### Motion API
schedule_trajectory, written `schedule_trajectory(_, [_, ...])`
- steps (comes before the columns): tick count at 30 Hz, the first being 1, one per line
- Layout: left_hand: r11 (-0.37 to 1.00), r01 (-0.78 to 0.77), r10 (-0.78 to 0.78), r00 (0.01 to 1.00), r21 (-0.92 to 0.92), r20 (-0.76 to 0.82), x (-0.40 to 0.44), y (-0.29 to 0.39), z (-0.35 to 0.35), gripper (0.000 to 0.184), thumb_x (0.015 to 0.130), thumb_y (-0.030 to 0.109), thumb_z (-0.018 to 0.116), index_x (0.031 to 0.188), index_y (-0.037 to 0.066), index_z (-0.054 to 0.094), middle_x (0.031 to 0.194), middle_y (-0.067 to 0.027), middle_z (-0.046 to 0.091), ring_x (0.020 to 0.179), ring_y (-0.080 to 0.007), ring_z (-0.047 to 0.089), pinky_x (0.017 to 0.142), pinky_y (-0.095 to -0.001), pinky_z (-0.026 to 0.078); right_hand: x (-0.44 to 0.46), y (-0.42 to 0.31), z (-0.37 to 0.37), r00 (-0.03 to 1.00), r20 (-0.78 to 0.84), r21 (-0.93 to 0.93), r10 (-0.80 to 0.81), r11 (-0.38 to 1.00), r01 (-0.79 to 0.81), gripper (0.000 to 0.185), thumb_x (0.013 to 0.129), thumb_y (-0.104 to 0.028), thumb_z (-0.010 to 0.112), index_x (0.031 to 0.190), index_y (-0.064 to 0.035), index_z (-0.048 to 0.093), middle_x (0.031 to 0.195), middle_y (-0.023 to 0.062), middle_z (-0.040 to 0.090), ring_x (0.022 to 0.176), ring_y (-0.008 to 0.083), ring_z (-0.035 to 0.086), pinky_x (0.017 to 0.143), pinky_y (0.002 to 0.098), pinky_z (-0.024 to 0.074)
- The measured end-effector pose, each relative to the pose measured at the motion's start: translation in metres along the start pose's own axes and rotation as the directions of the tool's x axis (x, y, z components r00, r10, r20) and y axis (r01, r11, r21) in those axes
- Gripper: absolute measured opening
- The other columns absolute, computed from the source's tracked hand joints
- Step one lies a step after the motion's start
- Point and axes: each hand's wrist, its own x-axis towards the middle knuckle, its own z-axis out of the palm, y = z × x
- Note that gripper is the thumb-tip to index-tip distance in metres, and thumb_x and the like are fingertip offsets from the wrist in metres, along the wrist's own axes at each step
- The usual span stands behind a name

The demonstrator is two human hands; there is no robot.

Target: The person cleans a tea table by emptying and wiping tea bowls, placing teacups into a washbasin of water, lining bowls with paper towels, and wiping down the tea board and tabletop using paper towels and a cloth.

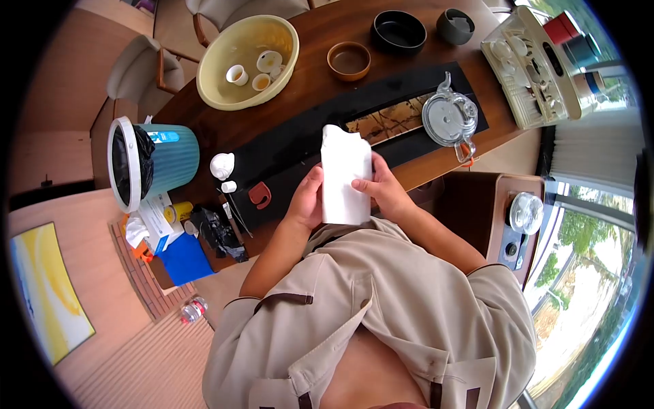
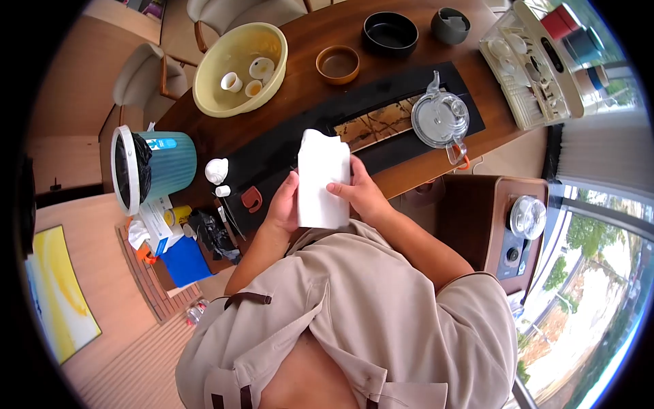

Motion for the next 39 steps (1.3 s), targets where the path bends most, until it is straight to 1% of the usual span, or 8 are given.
schedule_trajectory(3, [0.995, -0.047, 0.042, 0.997, -0.089, -0.063, 0.010, -0.005, 0.029, 0.072, 0.089, 0.055, 0.061, 0.138, 0.006, 0.043, 0.135, -0.0100, 0.053, 0.123, -0.0258, 0.051, 0.108, -0.0429, 0.038, 0.008, -0.011, -0.012, 0.918, 0.067, -0.432, -0.391, 0.818, 0.380, 0.097, 0.080, -0.004, 0.073, 0.154, -0.0168, 0.012, 0.125, 0.0165, 0.057, 0.111, 0.0224, 0.057, 0.095, 0.0350, 0.0468])
schedule_trajectory(6, [0.963, -0.019, 0.003, 0.998, -0.267, -0.061, 0.019, -0.004, 0.032, 0.068, 0.091, 0.052, 0.058, 0.140, 0.008, 0.041, 0.135, -0.0107, 0.052, 0.124, -0.0277, 0.051, 0.106, -0.0443, 0.039, 0.016, -0.024, -0.014, 0.899, 0.282, -0.713, -0.335, 0.554, 0.430, 0.095, 0.080, -0.004, 0.073, 0.154, -0.0167, 0.015, 0.126, 0.0202, 0.056, 0.113, 0.0236, 0.057, 0.094, 0.0339, 0.0472])
schedule_trajectory(14, [0.976, -0.181, 0.180, 0.983, 0.121, 0.017, 0.009, 0.029, 0.004, 0.060, 0.091, 0.036, 0.066, 0.139, 0.008, 0.042, 0.129, -0.0075, 0.056, 0.116, -0.0209, 0.056, 0.098, -0.0385, 0.047, 0.032, -0.007, 0.030, 0.955, 0.058, -0.207, -0.292, 0.932, 0.298, 0.057, 0.088, -0.024, 0.073, 0.130, -0.0016, 0.041, 0.095, 0.0078, 0.062, 0.089, 0.0127, 0.057, 0.079, 0.0272, 0.0465])
schedule_trajectory(20, [0.957, -0.213, 0.189, 0.973, 0.196, 0.133, -0.012, 0.047, -0.008, 0.062, 0.095, 0.050, 0.053, 0.140, 0.007, 0.043, 0.133, -0.0071, 0.054, 0.120, -0.0205, 0.053, 0.104, -0.0367, 0.041, 0.039, 0.007, 0.061, 0.887, -0.017, -0.162, -0.462, 0.876, 0.453, 0.026, 0.092, -0.020, 0.067, 0.110, -0.0030, 0.059, 0.102, 0.0007, 0.064, 0.093, 0.0082, 0.056, 0.084, 0.0258, 0.0459])
schedule_trajectory(22, [0.988, 0.032, -0.013, 0.992, -0.149, 0.123, -0.012, 0.054, -0.012, 0.066, 0.098, 0.057, 0.040, 0.139, 0.005, 0.043, 0.134, -0.0104, 0.054, 0.122, -0.0250, 0.053, 0.105, -0.0409, 0.040, 0.040, 0.009, 0.062, 0.879, 0.015, -0.179, -0.477, 0.863, 0.472, 0.027, 0.092, -0.022, 0.068, 0.110, -0.0037, 0.060, 0.101, 0.0001, 0.064, 0.093, 0.0076, 0.056, 0.085, 0.0259, 0.0458])
schedule_trajectory(26, [0.975, 0.184, -0.187, 0.982, -0.124, -0.018, 0.001, 0.060, -0.024, 0.059, 0.101, 0.051, 0.035, 0.135, 0.004, 0.049, 0.131, -0.0121, 0.057, 0.120, -0.0267, 0.055, 0.105, -0.0419, 0.041, 0.042, 0.007, 0.057, 0.869, 0.024, -0.182, -0.494, 0.853, 0.489, 0.028, 0.096, -0.014, 0.059, 0.122, -0.0042, 0.056, 0.107, -0.0004, 0.063, 0.097, 0.0087, 0.057, 0.089, 0.0258, 0.0458])
schedule_trajectory(36, [0.921, -0.380, 0.380, 0.925, 0.081, 0.016, 0.031, 0.083, 0.032, 0.027, 0.099, 0.038, 0.051, 0.098, 0.011, 0.055, 0.101, -0.0048, 0.066, 0.091, -0.0181, 0.064, 0.083, -0.0370, 0.052, 0.031, -0.087, 0.053, 0.825, 0.270, -0.450, -0.497, 0.693, 0.564, 0.030, 0.092, -0.012, 0.055, 0.121, -0.0037, 0.056, 0.104, 0.0025, 0.063, 0.096, 0.0109, 0.058, 0.086, 0.0289, 0.0475])
schedule_trajectory(39, [0.962, -0.273, 0.272, 0.961, 0.010, 0.049, 0.029, 0.085, 0.061, 0.043, 0.099, 0.047, 0.047, 0.121, 0.011, 0.052, 0.114, -0.0054, 0.063, 0.103, -0.0186, 0.061, 0.089, -0.0366, 0.050, 0.022, -0.113, 0.047, 0.826, 0.405, -0.470, -0.392, 0.686, 0.556, 0.031, 0.090, -0.011, 0.055, 0.121, -0.0041, 0.057, 0.105, 0.0030, 0.063, 0.096, 0.0118, 0.058, 0.087, 0.0296, 0.0478])
